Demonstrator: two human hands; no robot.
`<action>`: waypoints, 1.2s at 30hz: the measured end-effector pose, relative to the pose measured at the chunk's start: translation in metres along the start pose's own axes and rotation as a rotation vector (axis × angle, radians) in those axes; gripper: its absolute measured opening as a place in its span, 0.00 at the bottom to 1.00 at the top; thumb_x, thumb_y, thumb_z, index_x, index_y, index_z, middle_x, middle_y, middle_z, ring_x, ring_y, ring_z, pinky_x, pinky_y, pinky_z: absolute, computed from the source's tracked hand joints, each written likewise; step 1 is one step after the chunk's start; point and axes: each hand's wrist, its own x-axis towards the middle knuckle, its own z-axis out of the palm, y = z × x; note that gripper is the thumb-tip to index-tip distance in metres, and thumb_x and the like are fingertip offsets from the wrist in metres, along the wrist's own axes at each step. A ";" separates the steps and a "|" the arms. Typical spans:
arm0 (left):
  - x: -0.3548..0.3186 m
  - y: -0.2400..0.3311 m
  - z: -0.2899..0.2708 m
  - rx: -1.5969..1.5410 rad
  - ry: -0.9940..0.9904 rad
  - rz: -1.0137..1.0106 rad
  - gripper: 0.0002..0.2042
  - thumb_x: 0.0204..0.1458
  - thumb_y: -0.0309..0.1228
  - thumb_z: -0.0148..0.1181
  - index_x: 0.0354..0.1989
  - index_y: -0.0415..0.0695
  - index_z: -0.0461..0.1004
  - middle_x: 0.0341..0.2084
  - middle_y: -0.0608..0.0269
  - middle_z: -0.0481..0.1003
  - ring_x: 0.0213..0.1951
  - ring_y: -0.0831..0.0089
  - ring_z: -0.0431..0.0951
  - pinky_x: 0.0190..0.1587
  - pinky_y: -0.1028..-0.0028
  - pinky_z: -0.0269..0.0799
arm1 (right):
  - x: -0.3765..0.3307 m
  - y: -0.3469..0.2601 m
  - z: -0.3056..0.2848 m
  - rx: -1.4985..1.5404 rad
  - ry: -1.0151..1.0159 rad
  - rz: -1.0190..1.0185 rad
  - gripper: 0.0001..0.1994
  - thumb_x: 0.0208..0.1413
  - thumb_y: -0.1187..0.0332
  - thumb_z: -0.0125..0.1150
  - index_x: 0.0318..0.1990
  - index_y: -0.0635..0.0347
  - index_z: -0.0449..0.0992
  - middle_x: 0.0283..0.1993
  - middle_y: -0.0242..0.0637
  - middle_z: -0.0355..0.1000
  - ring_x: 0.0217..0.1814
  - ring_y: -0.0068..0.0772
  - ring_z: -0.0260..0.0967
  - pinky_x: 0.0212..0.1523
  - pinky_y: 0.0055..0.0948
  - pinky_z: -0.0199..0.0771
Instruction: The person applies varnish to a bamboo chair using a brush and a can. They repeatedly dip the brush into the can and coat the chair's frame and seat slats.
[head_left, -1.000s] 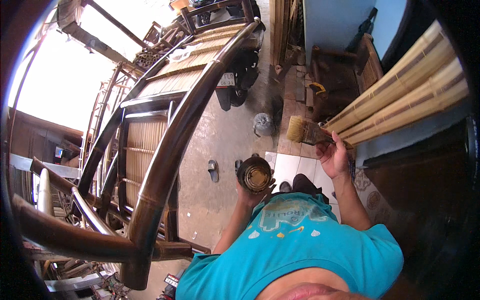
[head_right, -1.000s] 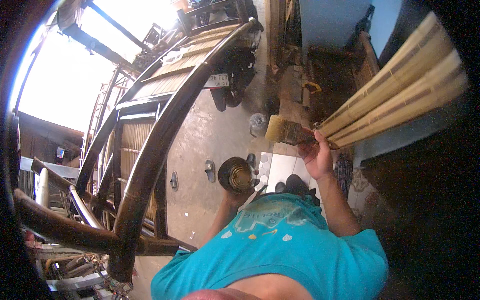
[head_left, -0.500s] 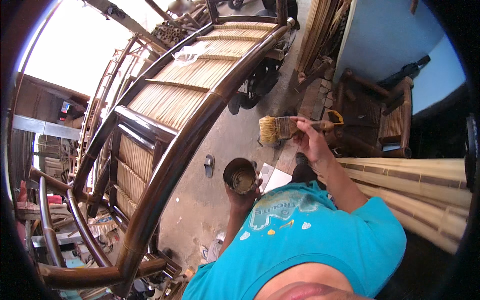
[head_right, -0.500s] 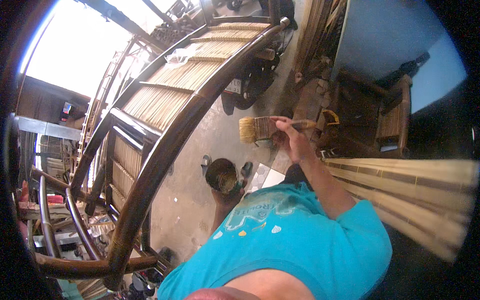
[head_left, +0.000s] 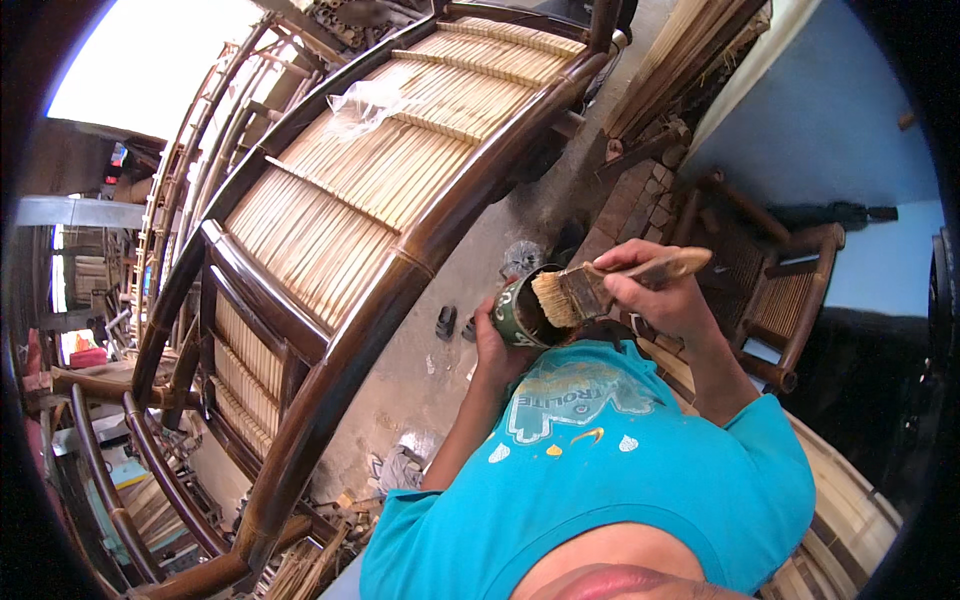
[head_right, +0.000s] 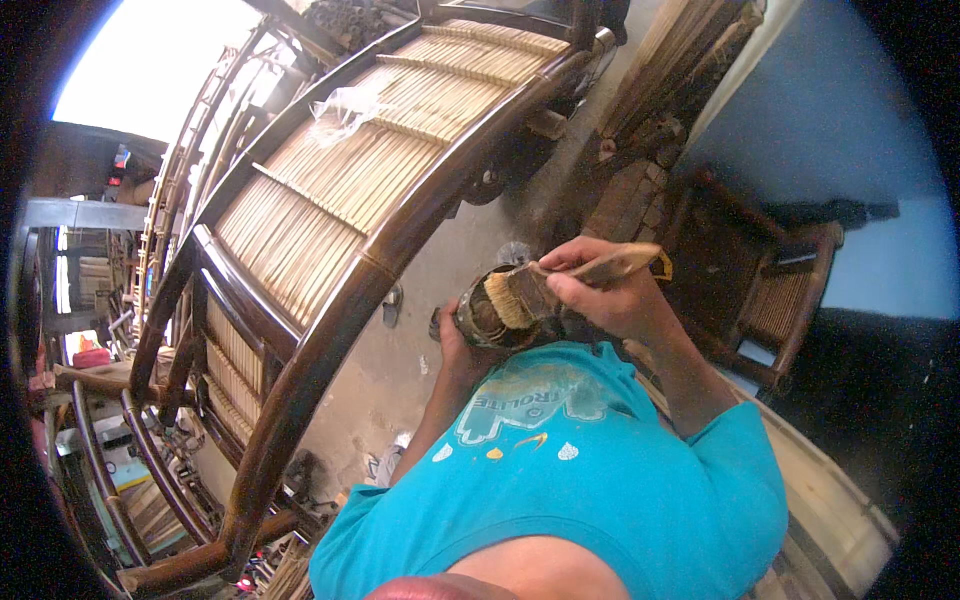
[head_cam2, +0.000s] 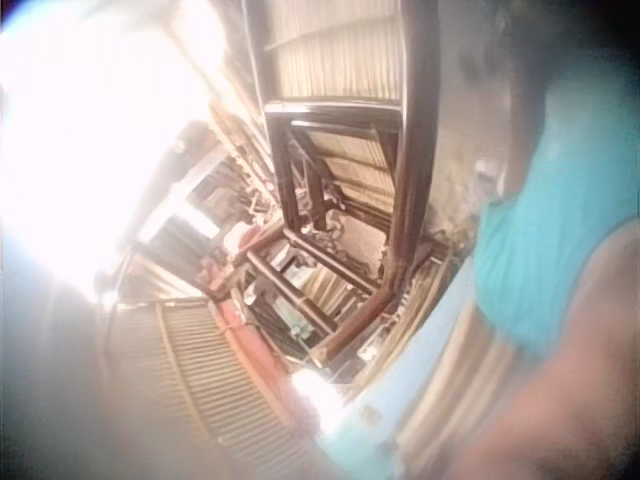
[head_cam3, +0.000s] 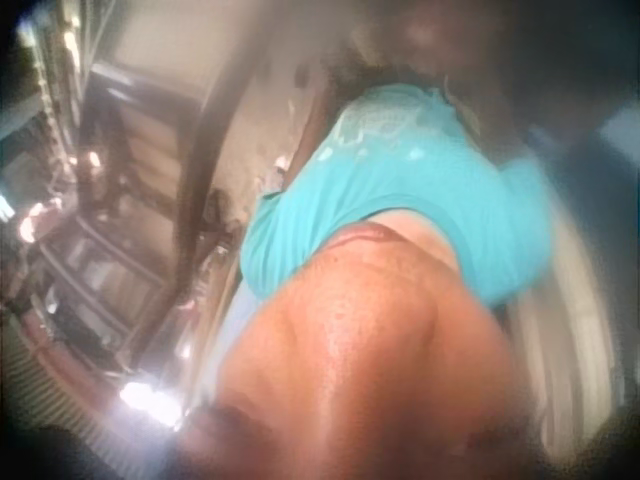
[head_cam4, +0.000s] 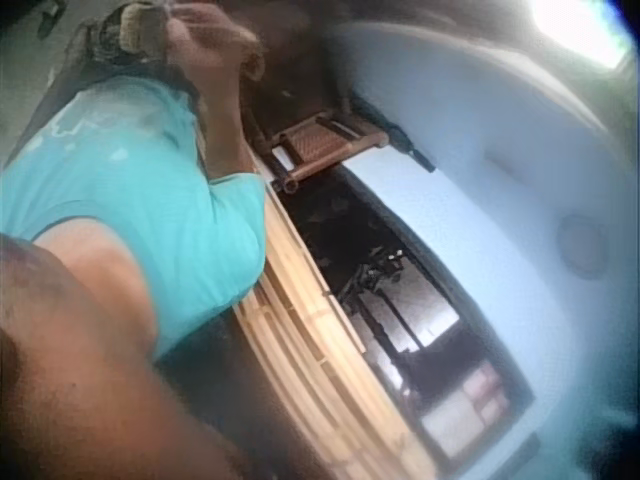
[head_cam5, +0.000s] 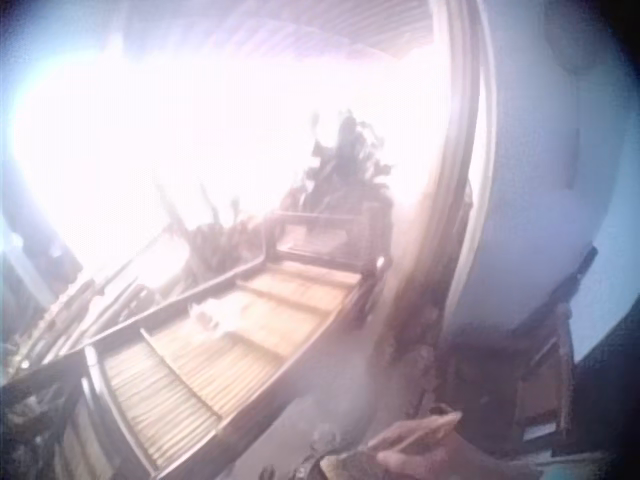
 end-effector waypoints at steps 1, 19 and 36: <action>0.016 0.001 0.002 -0.008 -0.013 0.017 0.32 0.61 0.57 0.39 0.70 0.55 0.63 0.64 0.60 0.71 0.62 0.56 0.72 0.59 0.43 0.71 | 0.009 -0.007 0.003 -0.086 -0.003 -0.063 0.09 0.59 0.73 0.66 0.45 0.64 0.82 0.37 0.32 0.80 0.35 0.20 0.77 0.37 0.22 0.77; 0.154 0.048 0.041 0.025 -0.071 0.062 0.29 0.63 0.58 0.40 0.66 0.54 0.66 0.60 0.61 0.74 0.55 0.58 0.78 0.52 0.49 0.77 | 0.166 -0.017 -0.052 -0.294 -0.169 0.028 0.09 0.57 0.77 0.65 0.45 0.68 0.82 0.40 0.41 0.82 0.41 0.24 0.79 0.42 0.25 0.79; 0.261 0.023 0.144 -0.231 0.353 0.152 0.32 0.67 0.54 0.34 0.68 0.44 0.64 0.63 0.52 0.72 0.63 0.55 0.73 0.67 0.57 0.68 | 0.406 0.048 -0.193 0.070 -0.844 0.326 0.08 0.59 0.72 0.66 0.44 0.65 0.82 0.39 0.36 0.81 0.41 0.24 0.78 0.43 0.28 0.79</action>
